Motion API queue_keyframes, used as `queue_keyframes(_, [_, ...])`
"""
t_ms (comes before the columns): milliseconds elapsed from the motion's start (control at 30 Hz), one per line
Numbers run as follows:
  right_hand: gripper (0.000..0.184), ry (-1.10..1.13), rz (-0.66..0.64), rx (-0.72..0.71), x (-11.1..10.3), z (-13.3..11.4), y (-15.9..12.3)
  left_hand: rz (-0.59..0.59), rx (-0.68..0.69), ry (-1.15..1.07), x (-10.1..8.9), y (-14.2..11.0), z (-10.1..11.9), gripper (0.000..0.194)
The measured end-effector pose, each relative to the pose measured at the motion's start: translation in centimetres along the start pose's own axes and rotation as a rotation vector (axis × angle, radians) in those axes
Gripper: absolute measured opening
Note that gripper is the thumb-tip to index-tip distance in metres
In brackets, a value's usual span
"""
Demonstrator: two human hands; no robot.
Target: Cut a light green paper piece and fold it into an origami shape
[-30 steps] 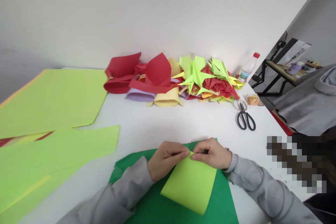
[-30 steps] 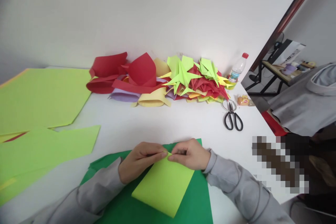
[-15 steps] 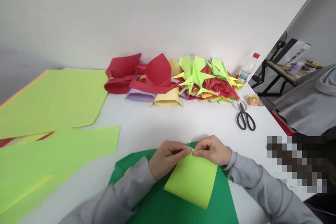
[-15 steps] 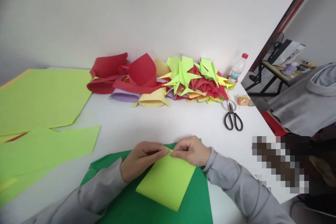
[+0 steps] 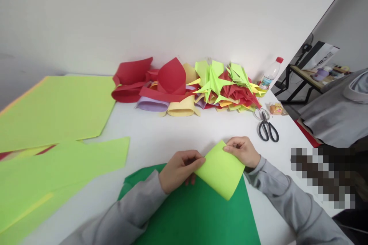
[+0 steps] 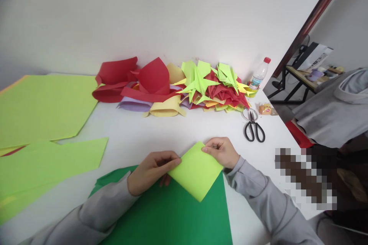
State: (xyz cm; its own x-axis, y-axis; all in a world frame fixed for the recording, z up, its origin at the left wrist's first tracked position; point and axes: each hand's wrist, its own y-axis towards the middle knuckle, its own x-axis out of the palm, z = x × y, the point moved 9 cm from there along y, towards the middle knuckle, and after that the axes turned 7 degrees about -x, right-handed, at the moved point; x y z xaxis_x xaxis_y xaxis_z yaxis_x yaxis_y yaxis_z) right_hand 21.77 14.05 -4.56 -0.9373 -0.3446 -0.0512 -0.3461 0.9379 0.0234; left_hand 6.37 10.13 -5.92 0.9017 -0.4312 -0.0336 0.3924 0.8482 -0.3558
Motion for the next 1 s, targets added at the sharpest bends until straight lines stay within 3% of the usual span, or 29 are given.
queue_keyframes(267, [0.039,-0.002,0.116,-0.043,-0.9,-0.3,0.2,0.064,0.106,-0.228,-0.7,-0.2,0.9,0.035])
queue_keyframes(467, [0.038,-0.038,0.155,-0.091,-1.5,-0.9,0.1,0.028,0.099,-0.269,-0.7,0.0,0.9,0.038])
queue_keyframes(800, [0.037,-0.054,0.169,-0.108,-1.7,-1.6,0.0,0.173,0.110,-0.310,-2.0,0.2,0.4,0.035])
queue_keyframes(1000, [0.039,-0.070,0.184,-0.107,-1.4,-1.4,-0.2,0.255,0.128,-0.417,-3.0,0.2,0.3,0.052])
